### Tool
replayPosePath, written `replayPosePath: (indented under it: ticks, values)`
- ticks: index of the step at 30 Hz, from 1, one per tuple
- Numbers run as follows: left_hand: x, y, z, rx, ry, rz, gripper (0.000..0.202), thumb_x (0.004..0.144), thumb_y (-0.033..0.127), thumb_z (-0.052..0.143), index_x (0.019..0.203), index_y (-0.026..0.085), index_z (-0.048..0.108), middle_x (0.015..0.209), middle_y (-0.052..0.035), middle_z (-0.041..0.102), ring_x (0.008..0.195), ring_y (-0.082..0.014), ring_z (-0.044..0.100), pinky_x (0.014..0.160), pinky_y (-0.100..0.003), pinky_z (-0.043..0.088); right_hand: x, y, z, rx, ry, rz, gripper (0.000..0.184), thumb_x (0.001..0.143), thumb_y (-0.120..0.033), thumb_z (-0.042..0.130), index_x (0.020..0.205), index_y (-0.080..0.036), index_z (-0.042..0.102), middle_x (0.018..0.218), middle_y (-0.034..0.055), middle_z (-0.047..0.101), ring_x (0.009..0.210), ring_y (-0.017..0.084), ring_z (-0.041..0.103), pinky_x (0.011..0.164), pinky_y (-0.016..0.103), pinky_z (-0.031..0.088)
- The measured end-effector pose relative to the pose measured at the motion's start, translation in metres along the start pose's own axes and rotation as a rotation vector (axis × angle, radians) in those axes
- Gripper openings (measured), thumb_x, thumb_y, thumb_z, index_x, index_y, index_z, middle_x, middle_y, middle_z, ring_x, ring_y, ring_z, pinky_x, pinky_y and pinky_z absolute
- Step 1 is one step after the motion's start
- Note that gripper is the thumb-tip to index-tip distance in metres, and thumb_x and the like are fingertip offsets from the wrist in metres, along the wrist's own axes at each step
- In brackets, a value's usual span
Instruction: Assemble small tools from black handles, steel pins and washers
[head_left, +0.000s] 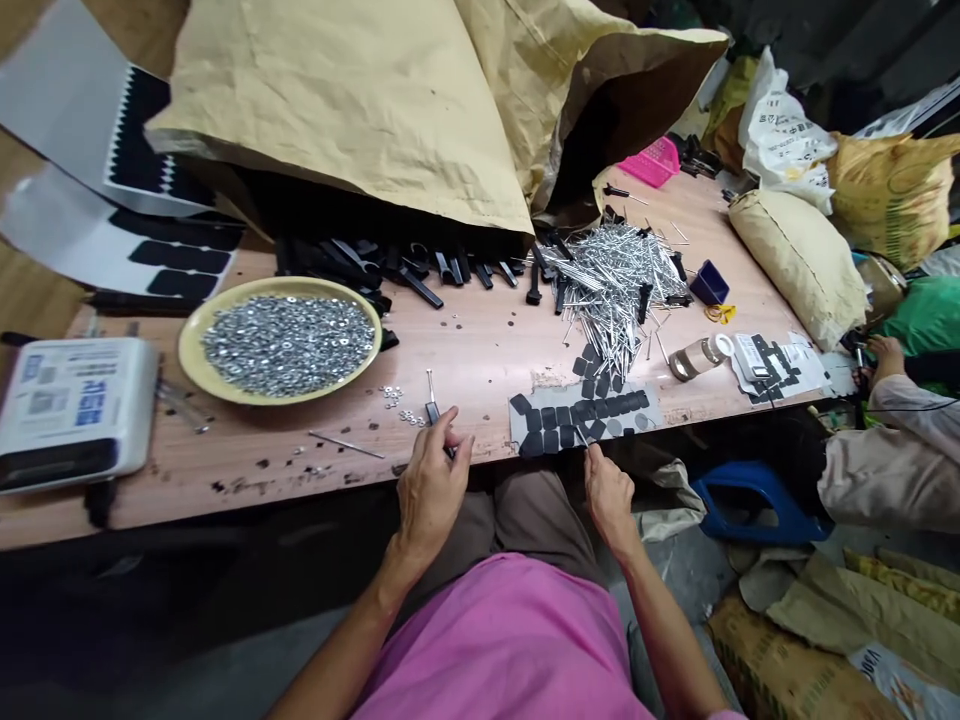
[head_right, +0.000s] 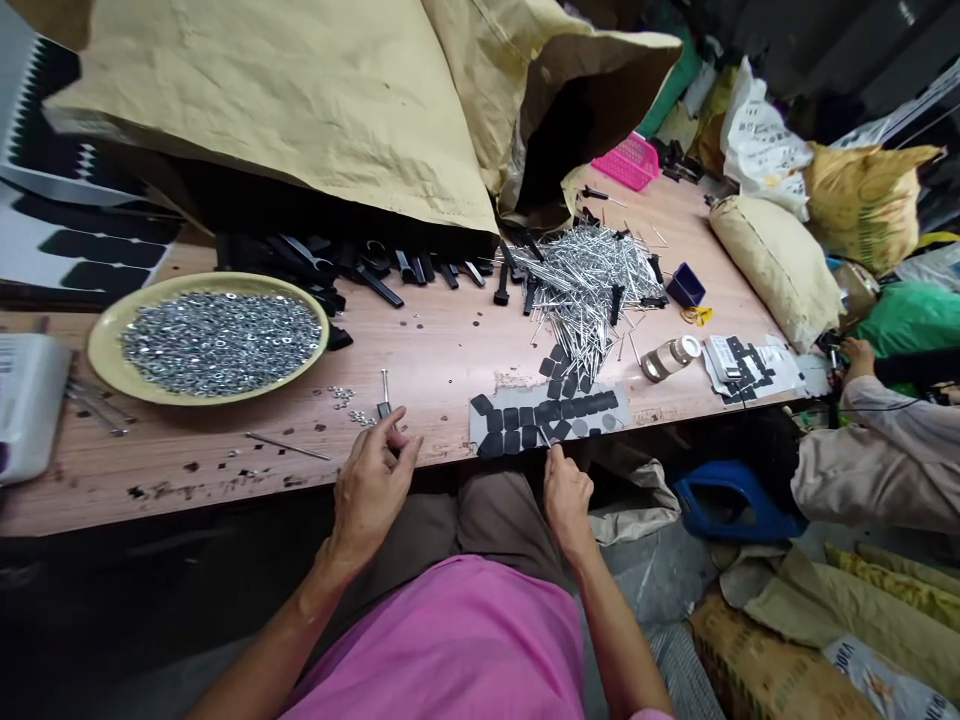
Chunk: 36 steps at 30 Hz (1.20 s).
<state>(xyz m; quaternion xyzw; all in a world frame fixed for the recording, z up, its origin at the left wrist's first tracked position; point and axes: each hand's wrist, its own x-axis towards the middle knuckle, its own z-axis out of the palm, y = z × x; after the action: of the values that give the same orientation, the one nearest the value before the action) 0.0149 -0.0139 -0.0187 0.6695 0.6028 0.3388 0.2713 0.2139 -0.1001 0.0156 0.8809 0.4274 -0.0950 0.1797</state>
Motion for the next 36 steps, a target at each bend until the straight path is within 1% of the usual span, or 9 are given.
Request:
replayPosePath:
  ticks: [4,9,11,16,21,25,31,34,36]
  values:
    - [0.000,-0.001,0.001,-0.022,0.013,-0.004,0.035,0.084,0.029,0.054,0.117,0.018,0.058,0.081,-0.0023,0.062,0.067,-0.0155,0.060,0.068,-0.029,0.048,-0.002,0.004,-0.006,-0.006,-0.031,0.013,0.031,0.101,-0.029,0.029,0.104,-0.022,0.059,0.081,0.0059,0.070,0.067,0.013,0.067,0.053,0.020,0.029]
    - [0.000,0.006,0.003,-0.063,-0.017,0.010,0.035,0.084,0.028,0.054,0.117,0.017,0.058,0.079,-0.0018,0.062,0.062,-0.0138,0.058,0.066,-0.028,0.048,-0.025,-0.035,-0.002,0.017,-0.080,-0.165,0.028,0.099,-0.028,0.031,0.100,-0.021,0.058,0.079,0.0068,0.071,0.070,0.016,0.069,0.053,0.021,0.033]
    - [-0.001,0.008,0.003,-0.073,-0.026,0.015,0.035,0.084,0.027,0.054,0.117,0.017,0.058,0.078,-0.0016,0.062,0.060,-0.0130,0.058,0.064,-0.027,0.048,-0.029,-0.040,-0.004,0.038,-0.102,-0.198,0.027,0.099,-0.028,0.031,0.099,-0.022,0.057,0.078,0.0060,0.071,0.070,0.016,0.069,0.054,0.020,0.035]
    - [-0.001,0.008,0.003,-0.072,-0.027,-0.003,0.035,0.083,0.026,0.054,0.117,0.017,0.058,0.078,-0.0014,0.063,0.060,-0.0125,0.058,0.063,-0.026,0.047,-0.018,-0.024,-0.014,-0.002,-0.073,-0.027,0.032,0.099,-0.023,0.025,0.105,-0.017,0.057,0.081,0.0105,0.071,0.076,0.018,0.070,0.059,0.021,0.041]
    - [-0.002,0.012,0.006,-0.074,-0.044,0.002,0.036,0.083,0.025,0.055,0.118,0.017,0.058,0.075,-0.0014,0.064,0.061,-0.0138,0.059,0.064,-0.027,0.046,-0.013,-0.024,-0.015,0.060,-0.144,-0.116,0.028,0.098,-0.027,0.031,0.103,-0.021,0.059,0.079,0.0072,0.071,0.074,0.018,0.070,0.060,0.021,0.042]
    - [-0.001,0.013,0.006,-0.058,-0.057,-0.013,0.037,0.083,0.026,0.054,0.118,0.017,0.058,0.075,-0.0014,0.065,0.061,-0.0141,0.059,0.063,-0.027,0.046,-0.014,-0.027,-0.010,0.056,-0.105,-0.031,0.033,0.099,-0.023,0.026,0.108,-0.018,0.057,0.080,0.0097,0.070,0.071,0.018,0.070,0.057,0.021,0.040]
    - [0.000,0.012,0.007,-0.034,-0.057,-0.012,0.037,0.083,0.026,0.054,0.119,0.018,0.058,0.077,-0.0016,0.065,0.064,-0.0144,0.061,0.064,-0.026,0.047,-0.027,-0.048,0.003,0.080,-0.085,-0.157,0.031,0.099,-0.029,0.029,0.105,-0.020,0.058,0.076,0.0065,0.069,0.069,0.016,0.068,0.057,0.020,0.039]
    - [0.001,0.009,0.005,-0.024,-0.027,-0.023,0.037,0.084,0.028,0.053,0.119,0.018,0.057,0.079,-0.0019,0.065,0.065,-0.0153,0.061,0.066,-0.027,0.047,-0.020,-0.035,-0.003,0.127,-0.118,-0.167,0.029,0.099,-0.028,0.030,0.104,-0.021,0.058,0.076,0.0055,0.069,0.069,0.015,0.068,0.057,0.020,0.039]
    - [0.003,0.005,0.002,-0.007,0.006,-0.026,0.038,0.083,0.028,0.053,0.120,0.018,0.057,0.079,-0.0024,0.065,0.069,-0.0167,0.062,0.068,-0.028,0.048,-0.012,-0.022,-0.010,0.157,-0.134,-0.113,0.031,0.099,-0.025,0.028,0.105,-0.021,0.057,0.080,0.0061,0.069,0.071,0.015,0.068,0.059,0.020,0.039]
